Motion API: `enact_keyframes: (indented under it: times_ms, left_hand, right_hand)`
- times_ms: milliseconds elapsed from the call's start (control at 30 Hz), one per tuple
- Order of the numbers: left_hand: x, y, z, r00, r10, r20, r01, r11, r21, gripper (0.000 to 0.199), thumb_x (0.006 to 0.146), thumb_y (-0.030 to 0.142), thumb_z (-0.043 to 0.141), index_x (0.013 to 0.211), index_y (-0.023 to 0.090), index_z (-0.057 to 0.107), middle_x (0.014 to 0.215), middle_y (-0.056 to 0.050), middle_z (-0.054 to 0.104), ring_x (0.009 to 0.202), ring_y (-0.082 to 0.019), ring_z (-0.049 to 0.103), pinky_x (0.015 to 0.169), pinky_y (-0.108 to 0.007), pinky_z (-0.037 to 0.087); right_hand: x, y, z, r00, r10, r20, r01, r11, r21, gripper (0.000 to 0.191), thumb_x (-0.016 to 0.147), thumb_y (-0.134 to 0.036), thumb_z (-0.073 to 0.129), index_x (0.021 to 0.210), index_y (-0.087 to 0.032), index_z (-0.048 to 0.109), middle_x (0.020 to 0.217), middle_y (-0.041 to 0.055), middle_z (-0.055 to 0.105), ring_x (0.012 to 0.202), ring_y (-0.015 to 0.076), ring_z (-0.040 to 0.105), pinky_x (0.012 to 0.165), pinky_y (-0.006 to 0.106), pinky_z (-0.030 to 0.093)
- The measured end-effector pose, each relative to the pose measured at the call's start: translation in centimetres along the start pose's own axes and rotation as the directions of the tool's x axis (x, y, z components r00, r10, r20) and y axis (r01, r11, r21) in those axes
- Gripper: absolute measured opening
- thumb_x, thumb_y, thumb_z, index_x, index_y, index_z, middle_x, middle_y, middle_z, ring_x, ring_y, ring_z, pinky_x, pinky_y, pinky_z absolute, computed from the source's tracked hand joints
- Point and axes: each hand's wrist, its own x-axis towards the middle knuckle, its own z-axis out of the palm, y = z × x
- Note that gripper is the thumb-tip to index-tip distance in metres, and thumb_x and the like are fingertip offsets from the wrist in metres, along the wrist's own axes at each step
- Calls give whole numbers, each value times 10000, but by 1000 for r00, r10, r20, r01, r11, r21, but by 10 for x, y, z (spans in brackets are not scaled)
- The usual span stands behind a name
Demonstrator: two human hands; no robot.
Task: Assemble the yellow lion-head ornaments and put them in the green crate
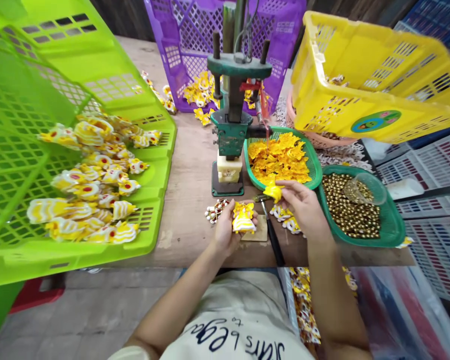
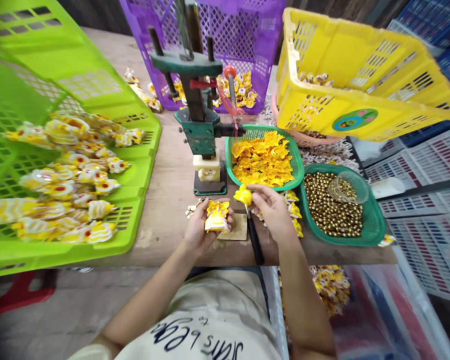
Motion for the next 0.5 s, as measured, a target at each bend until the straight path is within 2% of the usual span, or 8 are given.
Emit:
enact_keyframes:
  times_ms: [100,200,400,500]
  left_hand:
    - [2,-3,5,1000,29,8,-29,999,18,452,1002,361,313,1139,62,622,813,-123,732,671,-201,712,609,-289,576]
    - [1,-9,10,1000,24,-19,-23,999,38,429,995,352,358,1139,67,646,855,-116,745,739,-211,727,691,-306,589]
    - [-7,-16,16,997,-1,-83,4,999,34,378,979,314,399,1123,83,662,901,-108,748,768,-212,729,726,-312,588]
    - [-9,-16,14,997,-13,-80,17,998,54,381,986,315,386,1155,87,641,863,-97,741,734,-195,724,692,-292,585]
  right_hand:
    - [-30,-4,16,993,97,74,-106,984,142,314,758,-366,743,1031,-222,681,894,20,712,753,133,656,632,234,536]
    - [-40,0,24,984,130,120,-152,968,200,409,683,-336,820,1049,-239,668,1048,35,713,950,175,678,818,291,577]
    - [-51,11,31,979,167,119,-184,972,145,447,707,-324,807,1117,-237,650,1027,38,684,871,171,669,770,297,586]
    - [-49,17,29,982,133,131,-153,976,156,410,742,-333,774,1117,-234,641,1024,46,686,886,181,673,778,306,584]
